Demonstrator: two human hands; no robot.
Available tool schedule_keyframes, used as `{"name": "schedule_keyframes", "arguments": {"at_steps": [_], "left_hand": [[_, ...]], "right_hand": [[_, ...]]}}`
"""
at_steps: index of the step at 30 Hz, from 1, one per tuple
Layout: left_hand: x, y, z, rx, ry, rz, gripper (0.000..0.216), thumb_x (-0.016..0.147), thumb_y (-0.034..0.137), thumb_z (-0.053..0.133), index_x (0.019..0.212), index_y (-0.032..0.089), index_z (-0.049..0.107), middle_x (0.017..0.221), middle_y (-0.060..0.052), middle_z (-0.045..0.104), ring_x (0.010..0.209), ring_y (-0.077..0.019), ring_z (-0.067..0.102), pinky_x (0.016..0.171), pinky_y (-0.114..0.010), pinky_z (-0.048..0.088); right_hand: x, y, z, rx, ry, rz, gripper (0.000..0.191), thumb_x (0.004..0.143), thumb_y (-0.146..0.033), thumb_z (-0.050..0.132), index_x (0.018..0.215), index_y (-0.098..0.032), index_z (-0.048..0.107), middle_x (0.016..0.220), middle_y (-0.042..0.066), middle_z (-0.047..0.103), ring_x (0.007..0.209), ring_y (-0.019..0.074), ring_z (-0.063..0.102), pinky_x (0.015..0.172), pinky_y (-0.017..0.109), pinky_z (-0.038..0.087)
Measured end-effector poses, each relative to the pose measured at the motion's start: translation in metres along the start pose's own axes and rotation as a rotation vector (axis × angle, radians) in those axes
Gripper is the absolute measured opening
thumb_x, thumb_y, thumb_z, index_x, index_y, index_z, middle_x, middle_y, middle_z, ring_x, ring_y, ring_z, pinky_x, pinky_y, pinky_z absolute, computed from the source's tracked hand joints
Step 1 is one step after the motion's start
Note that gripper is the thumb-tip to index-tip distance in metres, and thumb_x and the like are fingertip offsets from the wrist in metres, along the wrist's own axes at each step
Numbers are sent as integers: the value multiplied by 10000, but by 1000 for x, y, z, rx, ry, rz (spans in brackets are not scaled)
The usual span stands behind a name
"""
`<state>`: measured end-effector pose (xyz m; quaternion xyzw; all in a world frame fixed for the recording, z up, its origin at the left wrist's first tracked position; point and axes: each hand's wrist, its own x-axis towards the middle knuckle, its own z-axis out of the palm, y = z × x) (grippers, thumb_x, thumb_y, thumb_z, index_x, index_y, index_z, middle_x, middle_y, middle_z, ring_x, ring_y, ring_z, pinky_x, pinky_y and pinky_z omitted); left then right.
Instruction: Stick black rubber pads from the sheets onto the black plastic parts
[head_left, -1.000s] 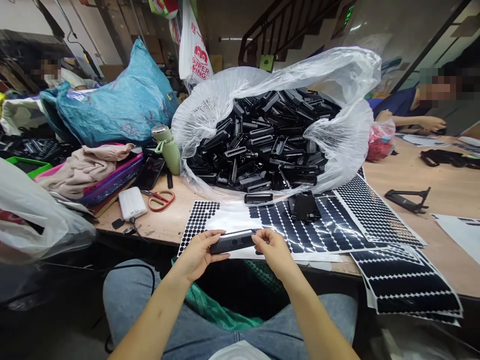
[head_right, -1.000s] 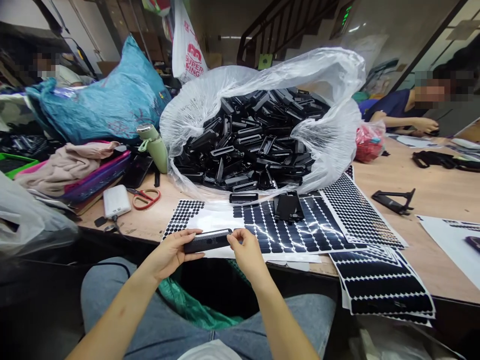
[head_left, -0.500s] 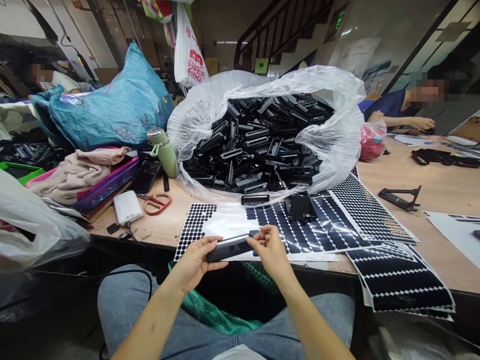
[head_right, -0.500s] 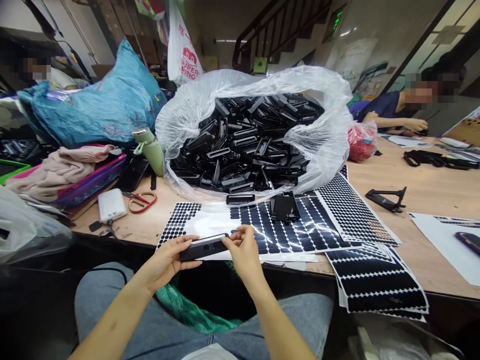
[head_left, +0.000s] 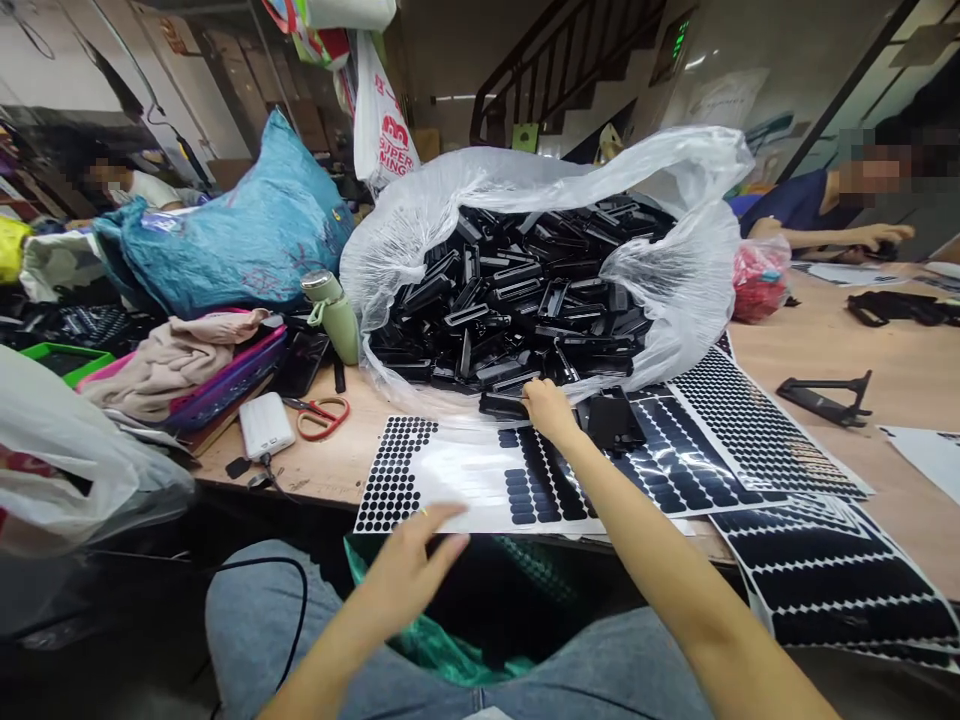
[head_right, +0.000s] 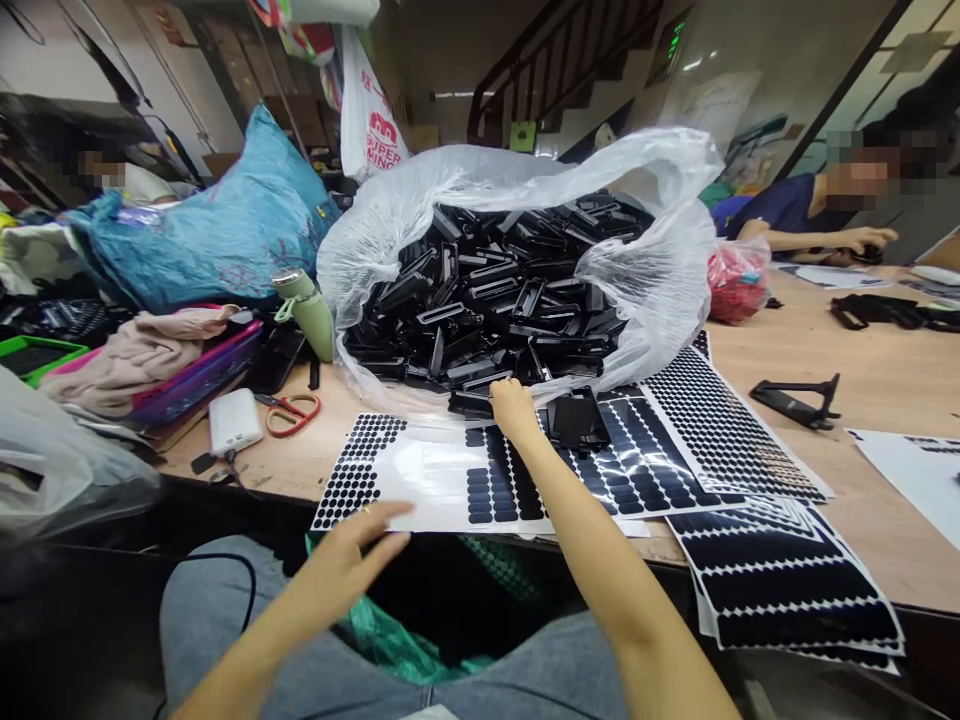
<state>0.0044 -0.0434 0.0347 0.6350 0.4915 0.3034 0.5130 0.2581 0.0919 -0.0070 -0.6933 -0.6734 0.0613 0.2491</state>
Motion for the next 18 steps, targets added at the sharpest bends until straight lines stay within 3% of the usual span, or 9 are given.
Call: {"name": "schedule_keyframes", "arguments": {"at_steps": [2, 4, 7, 8, 10, 12, 14, 18], "left_hand": [[19, 5, -13, 10, 240, 150, 341, 683, 183, 646, 1015, 259, 647, 1236, -57, 510, 1225, -242, 363, 1048, -314, 231], [36, 9, -23, 67, 341, 269, 356, 677, 160, 652, 1017, 263, 638, 1348, -28, 388, 1307, -246, 208, 1067, -321, 187], [49, 8, -37, 141, 237, 322, 250, 655, 177, 676, 893, 253, 672, 1306, -20, 445, 1313, -260, 187, 1066, -350, 188], [50, 6, -42, 148, 213, 313, 198, 652, 187, 679, 841, 246, 678, 1235, -32, 514, 1287, -260, 256, 1057, -346, 214], [49, -4, -55, 153, 278, 248, 114, 657, 218, 676, 770, 229, 672, 1051, -47, 617, 1159, -248, 438, 1010, -322, 300], [46, -16, -68, 127, 424, 144, 84, 672, 269, 659, 725, 206, 642, 856, -40, 646, 968, -222, 560, 905, -298, 408], [42, -26, -80, -14, 491, 30, 144, 701, 324, 622, 707, 184, 588, 717, -19, 625, 807, -194, 605, 753, -277, 486], [37, -32, -87, -375, 348, -213, 162, 733, 302, 577, 714, 157, 508, 607, -15, 610, 617, -163, 629, 497, -206, 482]], "right_hand": [[-12, -11, -7, 58, 5, -58, 99, 813, -207, 465, 803, -187, 562, 844, 55, 585, 866, 186, 478, 790, 304, 341], [-24, -28, -13, 240, -44, -125, 135, 824, -286, 458, 823, -200, 562, 796, 19, 583, 790, 157, 499, 744, 273, 364], [-37, -57, -11, 644, -342, -200, 202, 787, -382, 500, 770, -193, 568, 697, -11, 573, 663, 130, 510, 641, 246, 392], [-39, -67, -7, 749, -440, -178, 233, 790, -404, 487, 759, -187, 565, 690, -10, 576, 641, 125, 516, 616, 241, 398], [-44, -84, 6, 864, -534, -64, 277, 827, -410, 416, 776, -176, 556, 725, 10, 592, 632, 120, 535, 590, 236, 409], [-51, -100, 24, 804, -528, 10, 263, 856, -357, 375, 801, -170, 552, 776, 33, 602, 654, 122, 551, 603, 241, 418], [-63, -115, 44, 591, -507, -69, 172, 831, -296, 446, 799, -171, 560, 808, 46, 601, 707, 140, 556, 644, 254, 417], [-85, -139, 69, 293, -466, -200, 47, 762, -153, 524, 778, -148, 568, 863, 100, 577, 853, 204, 536, 727, 293, 393]]}}
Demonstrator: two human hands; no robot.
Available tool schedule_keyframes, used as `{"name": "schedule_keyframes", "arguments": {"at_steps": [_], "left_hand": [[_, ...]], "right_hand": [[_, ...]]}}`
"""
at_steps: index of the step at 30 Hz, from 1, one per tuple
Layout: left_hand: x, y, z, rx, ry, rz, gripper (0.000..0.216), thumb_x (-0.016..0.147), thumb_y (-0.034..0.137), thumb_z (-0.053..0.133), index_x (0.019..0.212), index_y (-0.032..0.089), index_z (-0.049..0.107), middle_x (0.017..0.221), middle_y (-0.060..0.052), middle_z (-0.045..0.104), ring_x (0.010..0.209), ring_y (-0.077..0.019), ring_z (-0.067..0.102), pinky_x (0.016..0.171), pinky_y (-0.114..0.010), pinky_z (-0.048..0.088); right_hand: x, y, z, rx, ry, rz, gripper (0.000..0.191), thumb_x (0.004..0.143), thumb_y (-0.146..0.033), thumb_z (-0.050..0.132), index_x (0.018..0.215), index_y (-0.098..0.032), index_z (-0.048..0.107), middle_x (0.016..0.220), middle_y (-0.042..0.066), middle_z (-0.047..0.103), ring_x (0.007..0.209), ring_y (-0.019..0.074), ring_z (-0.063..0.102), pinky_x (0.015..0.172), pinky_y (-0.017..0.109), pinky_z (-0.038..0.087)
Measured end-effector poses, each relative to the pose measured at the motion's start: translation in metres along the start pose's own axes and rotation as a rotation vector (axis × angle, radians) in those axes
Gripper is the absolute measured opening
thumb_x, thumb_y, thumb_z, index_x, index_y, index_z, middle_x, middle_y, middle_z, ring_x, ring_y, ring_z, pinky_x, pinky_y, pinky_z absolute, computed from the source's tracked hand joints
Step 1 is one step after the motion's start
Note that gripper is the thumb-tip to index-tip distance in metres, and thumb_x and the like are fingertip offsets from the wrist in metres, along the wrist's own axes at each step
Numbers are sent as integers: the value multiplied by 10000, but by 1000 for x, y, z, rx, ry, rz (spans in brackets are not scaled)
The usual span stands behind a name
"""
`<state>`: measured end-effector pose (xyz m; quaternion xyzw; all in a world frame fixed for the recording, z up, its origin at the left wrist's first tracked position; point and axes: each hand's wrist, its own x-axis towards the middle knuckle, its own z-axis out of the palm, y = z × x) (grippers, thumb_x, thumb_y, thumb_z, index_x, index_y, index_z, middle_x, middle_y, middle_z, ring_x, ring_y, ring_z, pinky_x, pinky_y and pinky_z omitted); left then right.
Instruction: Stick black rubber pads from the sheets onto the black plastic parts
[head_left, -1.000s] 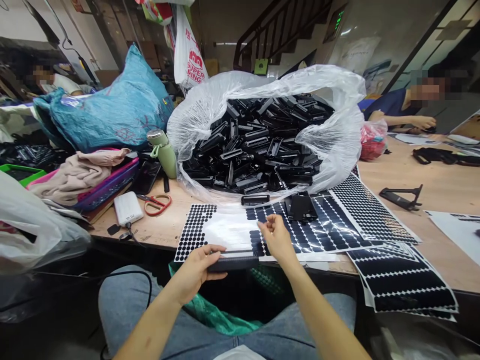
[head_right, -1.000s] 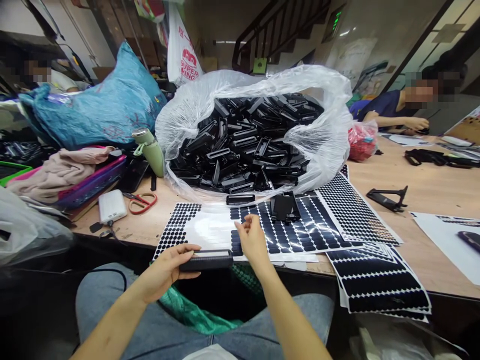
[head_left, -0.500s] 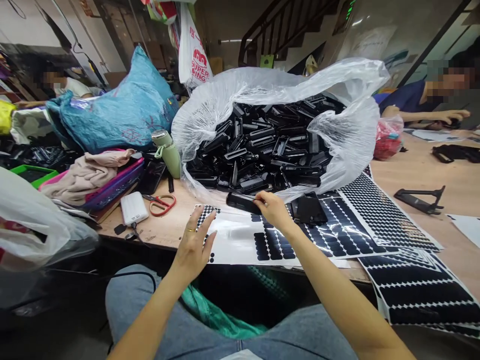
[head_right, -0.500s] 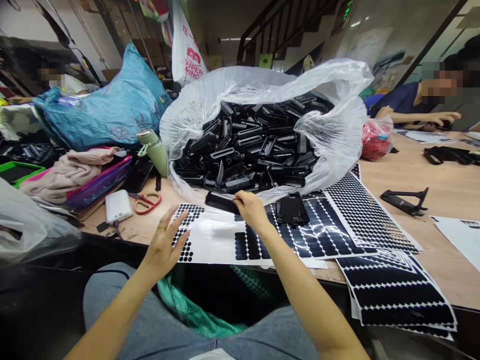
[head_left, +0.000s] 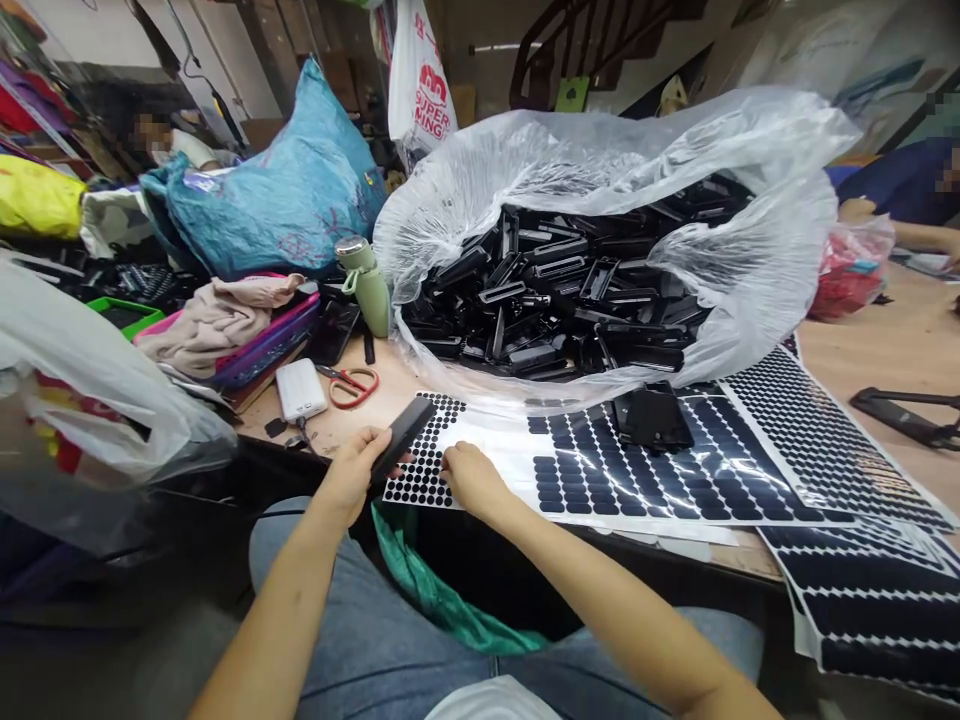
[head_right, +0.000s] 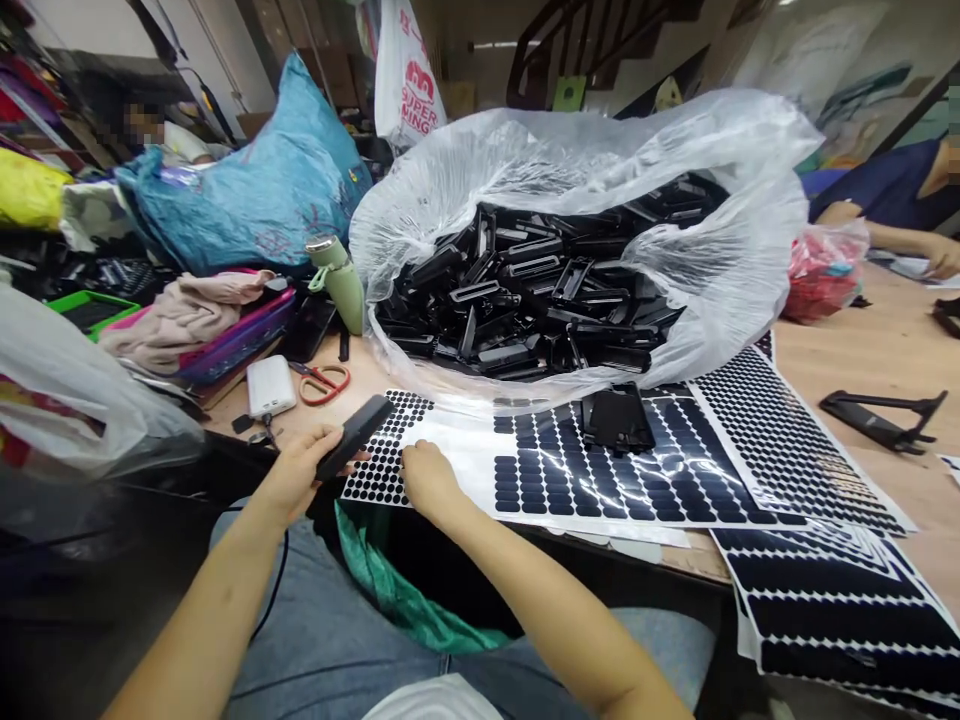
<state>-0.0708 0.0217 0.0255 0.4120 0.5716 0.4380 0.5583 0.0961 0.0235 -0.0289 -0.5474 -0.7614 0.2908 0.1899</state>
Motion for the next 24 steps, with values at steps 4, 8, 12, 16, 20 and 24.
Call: {"name": "schedule_keyframes", "arguments": {"at_steps": [4, 8, 12, 16, 20, 24], "left_hand": [[-6, 5, 3, -79, -179, -148, 156, 743, 226, 554, 860, 124, 550, 717, -68, 651, 611, -183, 651, 420, -188, 459], [-9, 6, 11, -90, -241, -229, 203, 752, 199, 530, 930, 103, 559, 808, -108, 662, 597, -203, 660, 378, -195, 459], [-12, 3, 29, -75, -320, -308, 181, 762, 236, 520, 873, 99, 560, 818, -123, 664, 601, -225, 664, 367, -200, 470], [-16, 1, 45, -63, -363, -286, 161, 763, 248, 517, 817, 101, 552, 722, -90, 650, 580, -226, 662, 386, -208, 486], [-21, 0, 54, -31, -375, -290, 160, 751, 248, 521, 813, 103, 544, 723, -88, 645, 563, -226, 660, 372, -208, 478], [-24, 0, 61, -2, -374, -293, 161, 751, 257, 515, 806, 107, 533, 702, -90, 644, 558, -226, 660, 366, -202, 470]], "right_hand": [[-6, -6, -6, 4, -25, 29, 79, 770, -120, 478, 735, -139, 547, 811, 100, 574, 802, 198, 535, 696, 293, 392], [-22, -12, -39, 219, 48, 46, 127, 831, -255, 431, 757, -184, 507, 798, 27, 568, 740, 142, 524, 667, 257, 403], [-39, -23, -55, 497, 214, 20, 98, 802, -233, 454, 717, -197, 485, 937, 32, 524, 856, 143, 506, 753, 281, 400], [-49, -25, -53, 546, 239, 95, 106, 787, -209, 462, 686, -189, 485, 1026, 50, 480, 905, 149, 500, 786, 298, 393], [-56, -19, -54, 542, 245, 143, 106, 786, -199, 464, 686, -183, 495, 1045, 55, 467, 891, 146, 505, 789, 303, 396], [-65, -19, -55, 514, 244, 152, 109, 774, -186, 477, 668, -182, 497, 1026, 57, 477, 864, 146, 513, 787, 305, 402]]}}
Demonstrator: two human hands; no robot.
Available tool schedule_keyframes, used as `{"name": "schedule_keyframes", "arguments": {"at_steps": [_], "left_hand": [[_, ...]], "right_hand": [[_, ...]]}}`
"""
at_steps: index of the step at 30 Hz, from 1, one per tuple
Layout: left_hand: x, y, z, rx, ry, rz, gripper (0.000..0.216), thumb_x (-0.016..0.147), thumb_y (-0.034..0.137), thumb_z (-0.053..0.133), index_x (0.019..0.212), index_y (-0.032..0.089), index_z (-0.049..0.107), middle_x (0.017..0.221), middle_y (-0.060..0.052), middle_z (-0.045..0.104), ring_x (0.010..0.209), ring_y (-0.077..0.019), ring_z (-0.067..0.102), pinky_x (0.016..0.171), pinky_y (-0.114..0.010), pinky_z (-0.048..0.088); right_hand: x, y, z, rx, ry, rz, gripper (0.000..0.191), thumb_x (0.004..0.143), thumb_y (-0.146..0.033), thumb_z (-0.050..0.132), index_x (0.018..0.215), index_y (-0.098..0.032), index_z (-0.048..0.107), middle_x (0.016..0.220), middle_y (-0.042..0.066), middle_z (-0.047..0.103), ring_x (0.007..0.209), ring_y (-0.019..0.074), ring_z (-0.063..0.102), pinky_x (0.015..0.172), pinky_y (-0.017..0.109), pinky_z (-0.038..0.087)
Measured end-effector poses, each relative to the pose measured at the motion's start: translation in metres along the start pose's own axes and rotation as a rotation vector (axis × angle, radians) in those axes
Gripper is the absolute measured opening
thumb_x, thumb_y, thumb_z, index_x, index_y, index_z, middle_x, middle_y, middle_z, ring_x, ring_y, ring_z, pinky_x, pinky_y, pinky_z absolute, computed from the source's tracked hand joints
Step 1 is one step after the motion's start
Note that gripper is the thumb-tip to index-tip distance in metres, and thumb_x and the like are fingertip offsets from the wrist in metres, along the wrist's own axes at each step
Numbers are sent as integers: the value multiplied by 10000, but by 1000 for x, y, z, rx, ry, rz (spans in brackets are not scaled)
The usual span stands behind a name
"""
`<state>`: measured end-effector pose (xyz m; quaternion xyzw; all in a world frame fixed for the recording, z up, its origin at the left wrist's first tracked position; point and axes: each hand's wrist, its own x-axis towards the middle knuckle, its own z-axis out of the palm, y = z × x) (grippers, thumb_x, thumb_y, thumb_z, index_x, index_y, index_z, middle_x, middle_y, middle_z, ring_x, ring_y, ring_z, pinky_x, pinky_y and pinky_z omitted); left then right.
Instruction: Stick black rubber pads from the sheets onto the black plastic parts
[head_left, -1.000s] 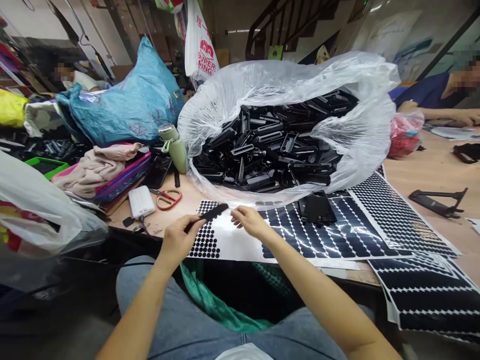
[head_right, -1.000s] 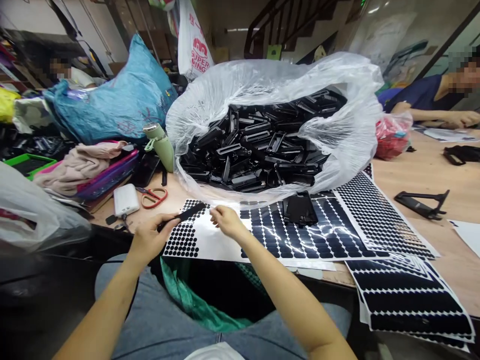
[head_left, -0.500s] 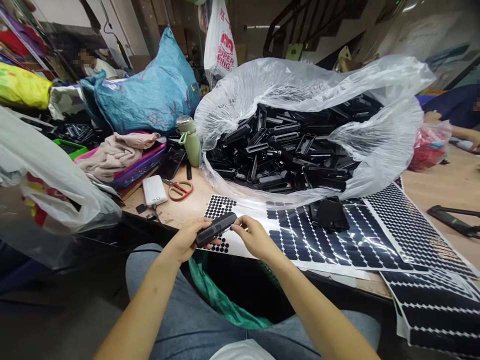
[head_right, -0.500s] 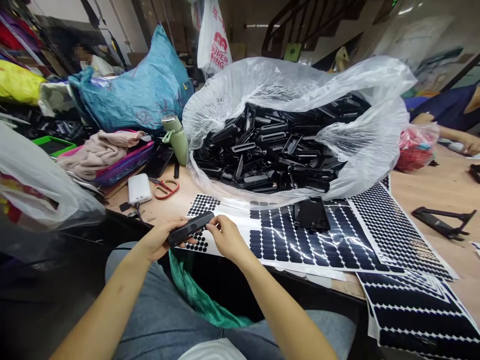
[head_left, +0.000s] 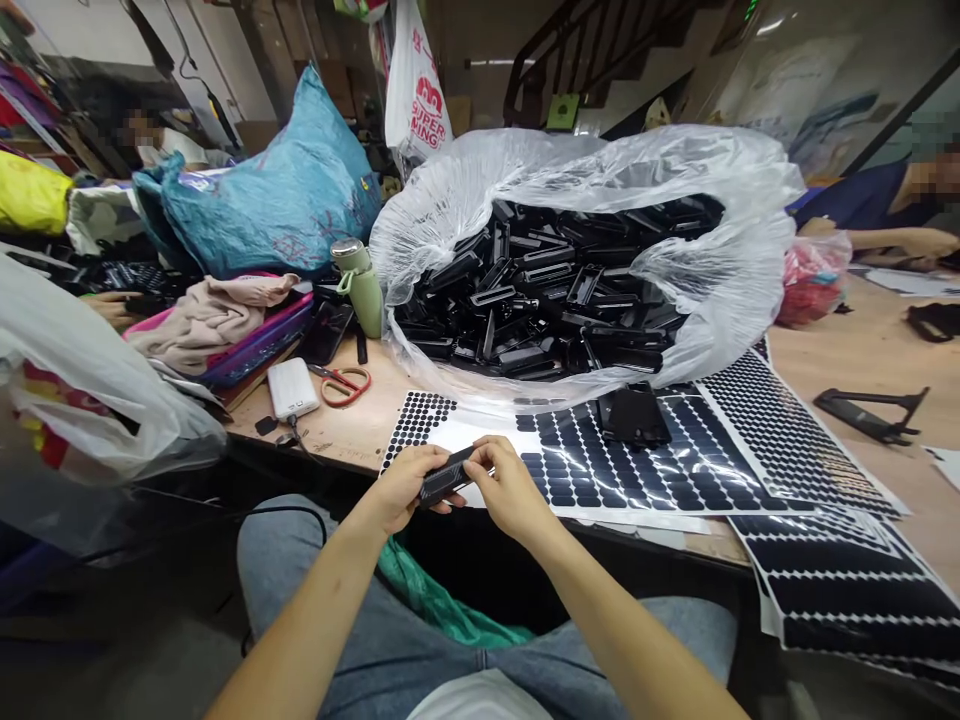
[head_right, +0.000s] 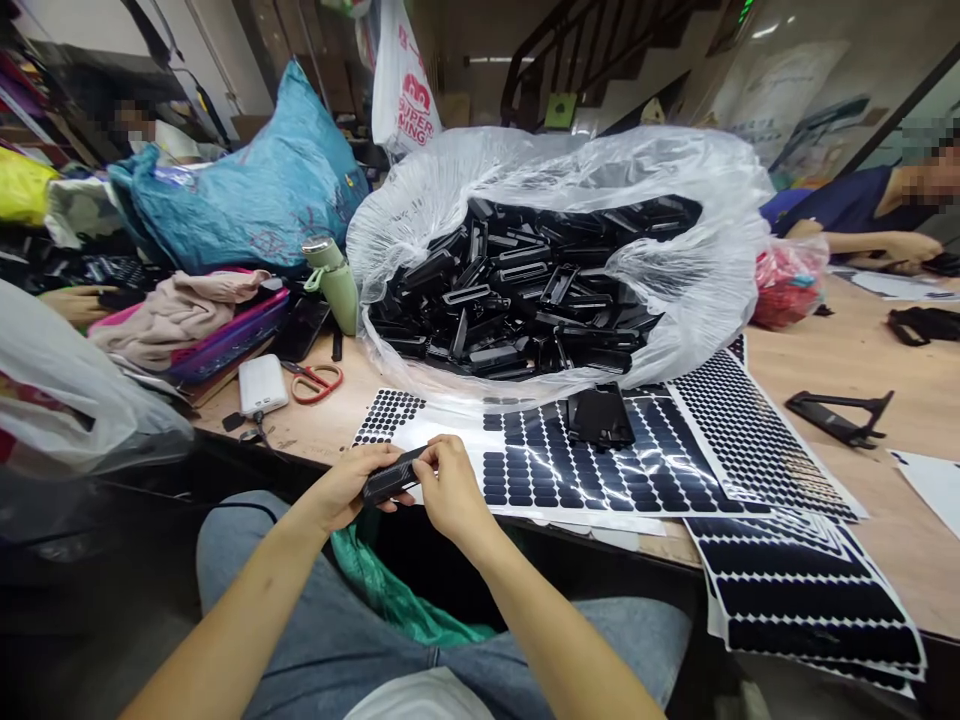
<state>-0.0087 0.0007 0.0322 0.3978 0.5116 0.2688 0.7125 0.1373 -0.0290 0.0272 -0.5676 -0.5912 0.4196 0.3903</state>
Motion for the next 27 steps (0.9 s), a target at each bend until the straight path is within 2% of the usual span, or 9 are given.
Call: {"name": "schedule_keyframes", "arguments": {"at_steps": [3, 4, 6, 9, 12, 19, 22, 24, 27], "left_hand": [[2, -3, 3, 9, 0, 11, 161, 752, 264, 515, 795, 109, 530, 676, -86, 642, 560, -223, 659, 370, -199, 468], [2, -3, 4, 10, 8, 16, 160, 753, 265, 514, 796, 111, 530, 680, -85, 643, 560, -221, 659, 373, -200, 470], [3, -4, 4, 14, 29, 17, 155, 756, 256, 504, 814, 114, 532, 720, -92, 653, 576, -220, 662, 387, -208, 480], [4, -4, 4, 32, 18, 0, 165, 753, 233, 492, 859, 115, 537, 814, -119, 666, 634, -234, 670, 414, -220, 497], [3, -2, 5, 54, -20, -3, 201, 747, 243, 515, 897, 113, 546, 854, -128, 667, 655, -231, 671, 426, -209, 496], [6, 0, 4, 45, -23, 4, 237, 758, 263, 524, 932, 105, 555, 888, -144, 666, 660, -230, 671, 435, -204, 493], [7, 2, 2, 20, -1, 0, 242, 755, 261, 536, 936, 103, 553, 860, -142, 670, 644, -232, 670, 429, -209, 489], [7, 3, 0, -3, 7, -6, 247, 751, 267, 547, 935, 102, 558, 858, -141, 671, 640, -232, 670, 428, -212, 490], [9, 3, -2, -22, -12, -17, 249, 755, 269, 540, 924, 90, 575, 846, -147, 675, 632, -230, 669, 413, -208, 487]], "right_hand": [[-2, 5, -1, -40, 37, -50, 86, 772, -205, 490, 690, -185, 508, 1007, 56, 492, 853, 148, 520, 804, 304, 402], [0, 10, -2, -69, 71, -63, 58, 770, -230, 503, 735, -187, 517, 1006, 57, 496, 846, 151, 524, 799, 302, 406], [11, 23, -9, -177, 172, -36, 145, 781, -292, 506, 873, -182, 520, 1018, 73, 502, 840, 166, 530, 782, 306, 414], [39, 50, -27, -481, 303, 176, 275, 829, -313, 442, 1031, -132, 491, 1049, 135, 506, 942, 223, 515, 814, 328, 392], [64, 72, -44, -639, 309, 360, 290, 806, -248, 482, 1033, -70, 511, 1083, 210, 490, 1025, 290, 481, 830, 352, 372], [73, 83, -48, -591, 299, 413, 254, 780, -203, 506, 993, -68, 541, 1071, 222, 507, 976, 286, 525, 798, 340, 381], [72, 79, -50, -525, 298, 400, 170, 757, -168, 516, 890, -79, 576, 1013, 215, 542, 949, 276, 542, 790, 334, 382], [67, 73, -53, -453, 283, 367, 124, 766, -184, 502, 819, -105, 582, 932, 172, 581, 901, 245, 561, 773, 321, 393], [47, 59, -60, -270, 224, 295, 201, 812, -310, 441, 789, -154, 565, 827, 78, 607, 804, 173, 578, 716, 280, 427]]}}
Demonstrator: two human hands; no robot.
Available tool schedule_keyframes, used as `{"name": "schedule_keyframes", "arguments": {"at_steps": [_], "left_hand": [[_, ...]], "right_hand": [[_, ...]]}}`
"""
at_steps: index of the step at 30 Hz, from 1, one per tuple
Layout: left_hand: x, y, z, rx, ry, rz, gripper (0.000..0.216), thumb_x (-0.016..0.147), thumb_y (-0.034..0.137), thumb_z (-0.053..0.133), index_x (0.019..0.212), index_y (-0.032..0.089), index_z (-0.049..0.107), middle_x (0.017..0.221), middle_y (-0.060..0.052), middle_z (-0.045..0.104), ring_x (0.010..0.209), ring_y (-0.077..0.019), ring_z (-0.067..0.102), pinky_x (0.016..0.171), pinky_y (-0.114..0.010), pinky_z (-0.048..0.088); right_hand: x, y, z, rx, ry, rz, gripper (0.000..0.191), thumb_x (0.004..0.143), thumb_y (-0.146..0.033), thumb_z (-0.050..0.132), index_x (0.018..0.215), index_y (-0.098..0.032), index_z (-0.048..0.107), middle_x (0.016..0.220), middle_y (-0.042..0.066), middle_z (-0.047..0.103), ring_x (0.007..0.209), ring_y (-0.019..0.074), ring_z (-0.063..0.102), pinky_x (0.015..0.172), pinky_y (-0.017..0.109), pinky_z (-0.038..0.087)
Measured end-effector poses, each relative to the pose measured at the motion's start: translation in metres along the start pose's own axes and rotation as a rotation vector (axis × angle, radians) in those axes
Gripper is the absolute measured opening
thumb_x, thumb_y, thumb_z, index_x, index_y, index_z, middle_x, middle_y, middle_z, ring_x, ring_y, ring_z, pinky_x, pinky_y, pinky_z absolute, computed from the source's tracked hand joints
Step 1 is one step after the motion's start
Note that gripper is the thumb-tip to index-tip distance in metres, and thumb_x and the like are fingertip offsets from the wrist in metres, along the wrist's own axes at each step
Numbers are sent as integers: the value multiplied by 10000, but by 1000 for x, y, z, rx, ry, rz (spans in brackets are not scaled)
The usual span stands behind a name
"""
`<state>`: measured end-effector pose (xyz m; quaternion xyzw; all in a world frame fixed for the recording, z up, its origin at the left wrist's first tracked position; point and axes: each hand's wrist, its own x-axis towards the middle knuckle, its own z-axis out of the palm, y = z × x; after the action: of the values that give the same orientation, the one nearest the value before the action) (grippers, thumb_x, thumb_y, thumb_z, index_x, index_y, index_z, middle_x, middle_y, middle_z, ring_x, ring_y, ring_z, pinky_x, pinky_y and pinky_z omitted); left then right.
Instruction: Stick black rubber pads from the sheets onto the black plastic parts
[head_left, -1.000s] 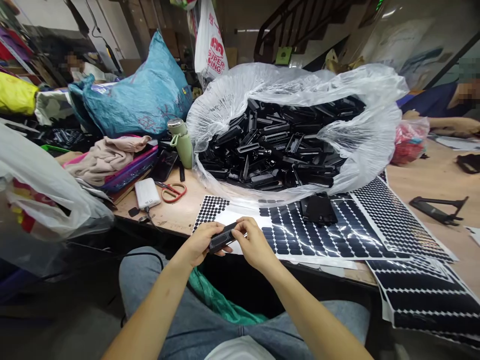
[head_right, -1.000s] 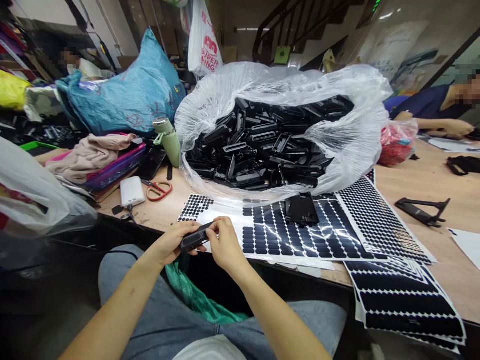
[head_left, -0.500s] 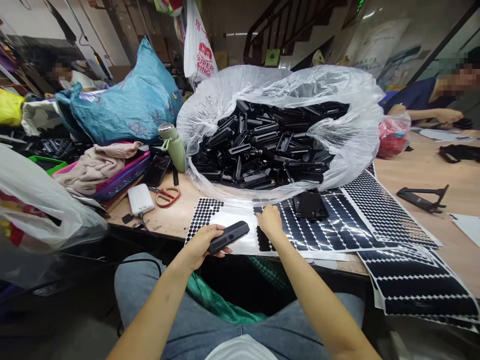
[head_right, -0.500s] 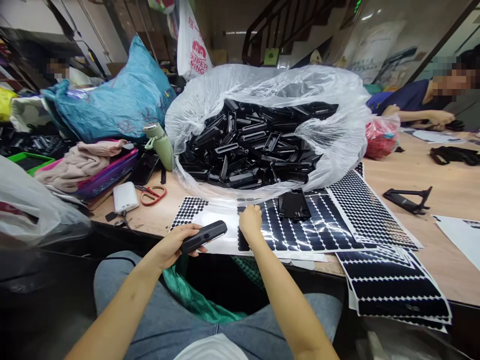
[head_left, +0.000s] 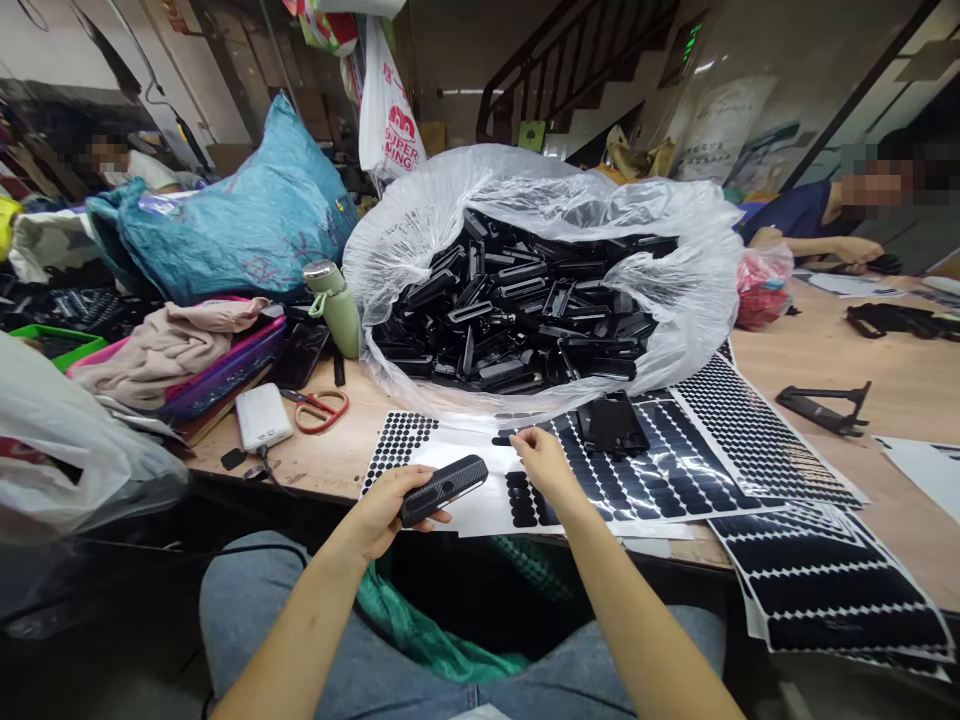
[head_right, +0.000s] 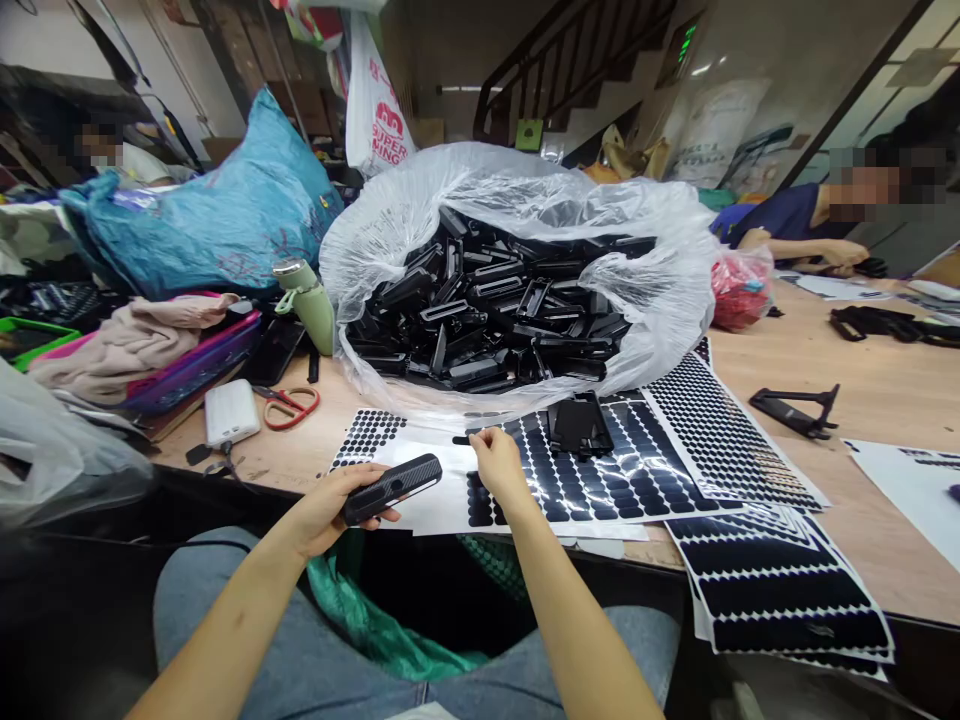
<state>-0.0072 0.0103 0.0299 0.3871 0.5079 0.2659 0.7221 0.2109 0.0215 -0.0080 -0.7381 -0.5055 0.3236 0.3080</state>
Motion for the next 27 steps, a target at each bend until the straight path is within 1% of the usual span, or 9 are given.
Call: {"name": "schedule_keyframes", "arguments": {"at_steps": [3, 5, 7, 10, 11, 13, 16, 23, 27], "left_hand": [[3, -1, 0, -4, -44, -14, 254, 759, 260, 529, 928, 81, 593, 821, -147, 680, 615, -228, 667, 402, -213, 492], [4, -2, 2, -2, -75, -35, 267, 753, 255, 534, 949, 85, 599, 813, -141, 682, 605, -226, 666, 393, -214, 492], [5, -3, 5, 2, -92, -53, 278, 748, 254, 537, 964, 91, 602, 811, -136, 682, 607, -227, 667, 386, -210, 488], [5, -3, 13, 3, -72, -64, 258, 748, 253, 521, 922, 89, 615, 799, -132, 682, 612, -228, 667, 395, -214, 491], [5, -3, 15, 3, -59, -69, 241, 746, 248, 515, 891, 87, 619, 783, -127, 681, 605, -225, 666, 400, -216, 492], [5, -4, 22, 1, -45, -72, 199, 737, 231, 508, 817, 88, 622, 726, -107, 676, 583, -216, 662, 404, -218, 490], [4, -5, 30, 1, -56, -47, 155, 724, 218, 511, 743, 102, 611, 636, -68, 654, 545, -199, 651, 402, -222, 484], [3, -10, 38, 22, -86, -51, 174, 729, 249, 495, 763, 108, 590, 608, -70, 646, 531, -209, 651, 398, -222, 470], [3, -11, 39, 32, -89, -65, 163, 722, 241, 490, 757, 110, 581, 606, -72, 645, 518, -208, 648, 383, -217, 462]], "right_hand": [[-27, -5, -11, 415, -200, 12, 240, 747, -404, 512, 755, -167, 549, 862, 52, 597, 773, 141, 568, 682, 266, 448], [-42, -8, -15, 603, -343, 49, 251, 682, -407, 588, 722, -164, 539, 884, 54, 588, 766, 139, 556, 694, 279, 447], [-53, -13, -16, 591, -359, 44, 250, 676, -405, 599, 711, -166, 535, 891, 52, 585, 751, 139, 541, 699, 291, 437], [-66, -22, -14, 460, -185, -92, 199, 729, -371, 551, 694, -176, 540, 1001, 51, 561, 772, 141, 514, 738, 311, 406], [-70, -25, -13, 425, -160, -146, 180, 741, -350, 539, 681, -180, 541, 1034, 43, 546, 778, 139, 506, 749, 310, 395], [-77, -32, -10, 390, -221, -214, 153, 752, -305, 523, 658, -185, 536, 1051, 27, 529, 787, 134, 502, 746, 297, 387], [-83, -38, -4, 380, -312, -209, 131, 751, -264, 512, 648, -184, 523, 1042, 24, 512, 821, 137, 510, 709, 273, 392], [-85, -31, 1, 345, -272, -193, 126, 741, -269, 510, 651, -183, 529, 1024, 43, 518, 885, 170, 507, 710, 288, 395], [-87, -30, 2, 323, -247, -193, 127, 743, -265, 500, 647, -185, 525, 1012, 45, 519, 870, 167, 509, 706, 290, 397]]}}
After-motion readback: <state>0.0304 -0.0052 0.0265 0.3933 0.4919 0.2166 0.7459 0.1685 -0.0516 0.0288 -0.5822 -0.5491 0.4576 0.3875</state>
